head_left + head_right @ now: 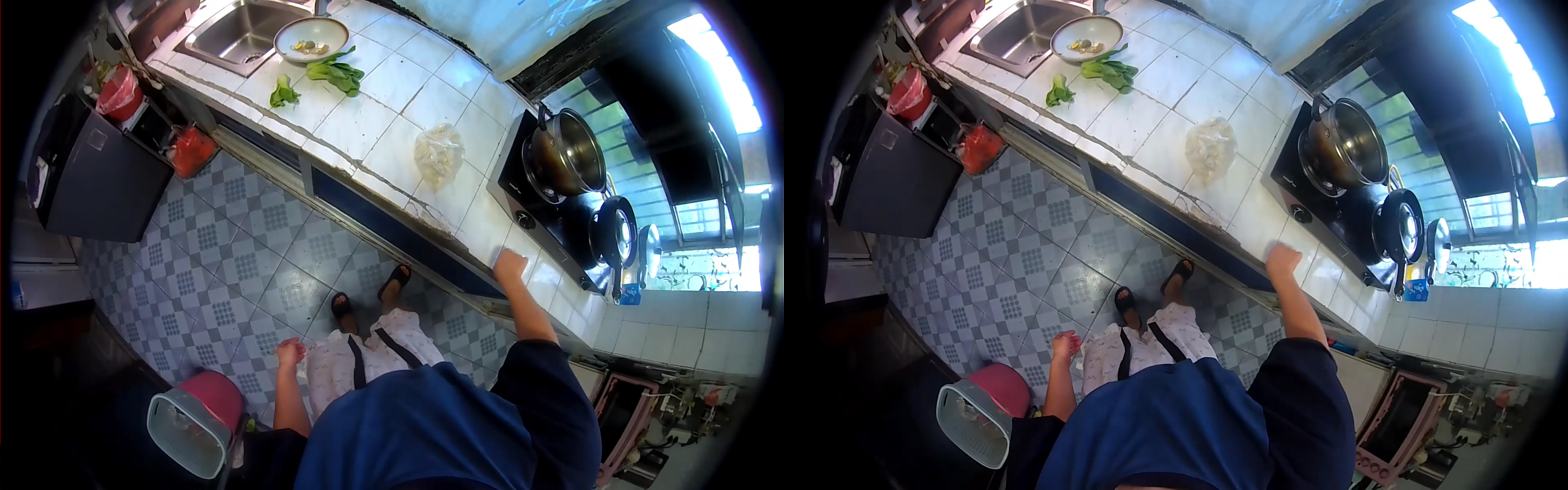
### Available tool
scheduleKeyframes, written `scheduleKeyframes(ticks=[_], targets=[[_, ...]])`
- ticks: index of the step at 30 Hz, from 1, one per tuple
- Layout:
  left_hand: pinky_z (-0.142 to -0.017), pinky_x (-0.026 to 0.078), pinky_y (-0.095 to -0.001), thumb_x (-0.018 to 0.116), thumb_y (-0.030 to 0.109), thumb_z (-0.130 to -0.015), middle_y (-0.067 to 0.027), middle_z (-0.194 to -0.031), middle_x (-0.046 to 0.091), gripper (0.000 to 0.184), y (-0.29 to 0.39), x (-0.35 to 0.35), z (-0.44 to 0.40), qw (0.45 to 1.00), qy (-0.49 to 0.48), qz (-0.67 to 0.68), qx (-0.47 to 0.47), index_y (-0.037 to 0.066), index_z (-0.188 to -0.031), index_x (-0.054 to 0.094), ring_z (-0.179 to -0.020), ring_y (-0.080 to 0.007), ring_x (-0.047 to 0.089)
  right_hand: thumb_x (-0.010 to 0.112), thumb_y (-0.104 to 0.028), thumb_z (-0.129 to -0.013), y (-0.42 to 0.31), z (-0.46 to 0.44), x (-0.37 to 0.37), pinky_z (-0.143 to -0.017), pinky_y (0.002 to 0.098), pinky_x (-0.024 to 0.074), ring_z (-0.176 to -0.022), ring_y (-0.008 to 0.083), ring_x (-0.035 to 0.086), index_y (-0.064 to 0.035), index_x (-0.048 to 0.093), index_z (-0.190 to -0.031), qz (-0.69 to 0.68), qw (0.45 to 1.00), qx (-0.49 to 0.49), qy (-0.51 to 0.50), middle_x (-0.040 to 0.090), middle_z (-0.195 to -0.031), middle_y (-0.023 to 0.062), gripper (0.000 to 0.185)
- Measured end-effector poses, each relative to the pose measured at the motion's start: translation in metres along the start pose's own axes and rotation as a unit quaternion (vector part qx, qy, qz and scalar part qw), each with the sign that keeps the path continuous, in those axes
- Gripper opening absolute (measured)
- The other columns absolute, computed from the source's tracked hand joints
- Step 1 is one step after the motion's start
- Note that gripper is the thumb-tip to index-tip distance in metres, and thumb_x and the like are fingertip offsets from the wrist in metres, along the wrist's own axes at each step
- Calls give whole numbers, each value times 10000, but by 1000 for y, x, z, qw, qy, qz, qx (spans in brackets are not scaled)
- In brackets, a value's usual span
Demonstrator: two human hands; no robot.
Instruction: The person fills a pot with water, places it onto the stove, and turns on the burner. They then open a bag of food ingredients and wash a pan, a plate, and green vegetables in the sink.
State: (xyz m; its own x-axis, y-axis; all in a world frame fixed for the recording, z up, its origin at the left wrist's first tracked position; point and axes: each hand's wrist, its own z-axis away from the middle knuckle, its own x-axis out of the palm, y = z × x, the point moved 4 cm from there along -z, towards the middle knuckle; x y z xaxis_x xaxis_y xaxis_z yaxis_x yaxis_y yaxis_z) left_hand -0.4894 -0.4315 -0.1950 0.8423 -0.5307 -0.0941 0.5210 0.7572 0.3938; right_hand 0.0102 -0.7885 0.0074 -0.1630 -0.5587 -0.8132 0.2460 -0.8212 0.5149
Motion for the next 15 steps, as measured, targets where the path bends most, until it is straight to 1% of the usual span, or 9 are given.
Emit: scheduleKeyframes(ticks=[2,3,5,6,7,9,10,12,15], targets=[[-411,436,-249,535,163,-781,-68,-675,599,155,-2,5,-2,1000,1,6,2,52,-886,565,-505,-137,558,487,-184,-760,-23,26,-8,-655,404,441,-723,277,627,-77,623,-762,-47,995,-68,53,637,-776,121,174],[-411,436,-249,535,163,-781,-68,-675,599,155,-7,7,-7,1000,-3,8,-5,52,-886,565,-505,-137,558,473,-189,-770,-33,35,-8,-656,417,444,-731,285,625,-85,614,-746,-54,994,-81,51,636,-768,127,177],[-407,434,-251,499,151,-791,-64,-660,597,132,-21,8,-22,1000,-16,3,-1,60,-852,574,-493,-131,551,458,-202,-784,-53,52,-9,-631,430,451,-659,294,621,-75,592,-727,-84,989,-119,21,624,-696,152,193],[-381,434,-276,462,172,-795,-76,-607,568,170,-32,10,-33,1000,-2,-9,16,42,-746,560,-452,-155,532,453,-214,-792,-64,63,-16,-628,449,458,-638,323,610,-69,581,-717,-110,985,-135,17,616,-678,164,208],[-381,434,-276,462,172,-795,-76,-607,568,170,-42,9,-35,1000,-6,-3,4,42,-746,560,-452,-155,532,450,-223,-793,-76,75,-24,-637,454,460,-646,338,604,-65,579,-726,-114,979,-171,-13,615,-684,166,215],[-355,432,-316,439,209,-793,-100,-563,531,245,-48,12,-43,994,29,-105,-15,22,-655,516,-400,-196,502,444,-238,-794,-96,87,-18,-650,460,463,-669,356,596,-62,577,-745,-111,962,-235,-81,613,-699,167,225],[-335,425,-347,455,254,-783,-107,-510,480,319,-56,15,-47,997,49,-66,3,12,-577,469,-345,-229,460,442,-244,-792,-105,89,-6,-653,461,464,-683,360,593,-62,576,-754,-102,951,-267,-120,613,-709,167,229],[-329,419,-351,459,259,-781,-106,-498,470,327,-66,22,-52,996,37,-74,-19,9,-570,468,-336,-231,453,434,-246,-786,-123,94,14,-639,462,460,-692,358,589,-56,573,-746,-82,926,-330,-163,607,-711,173,239],[-311,401,-360,469,263,-775,-104,-459,443,345,-87,24,-50,995,47,-77,-43,-6,-559,472,-320,-235,440,426,-244,-784,-151,105,15,-620,470,453,-702,363,581,-50,568,-719,-69,899,-381,-204,600,-711,179,249]])
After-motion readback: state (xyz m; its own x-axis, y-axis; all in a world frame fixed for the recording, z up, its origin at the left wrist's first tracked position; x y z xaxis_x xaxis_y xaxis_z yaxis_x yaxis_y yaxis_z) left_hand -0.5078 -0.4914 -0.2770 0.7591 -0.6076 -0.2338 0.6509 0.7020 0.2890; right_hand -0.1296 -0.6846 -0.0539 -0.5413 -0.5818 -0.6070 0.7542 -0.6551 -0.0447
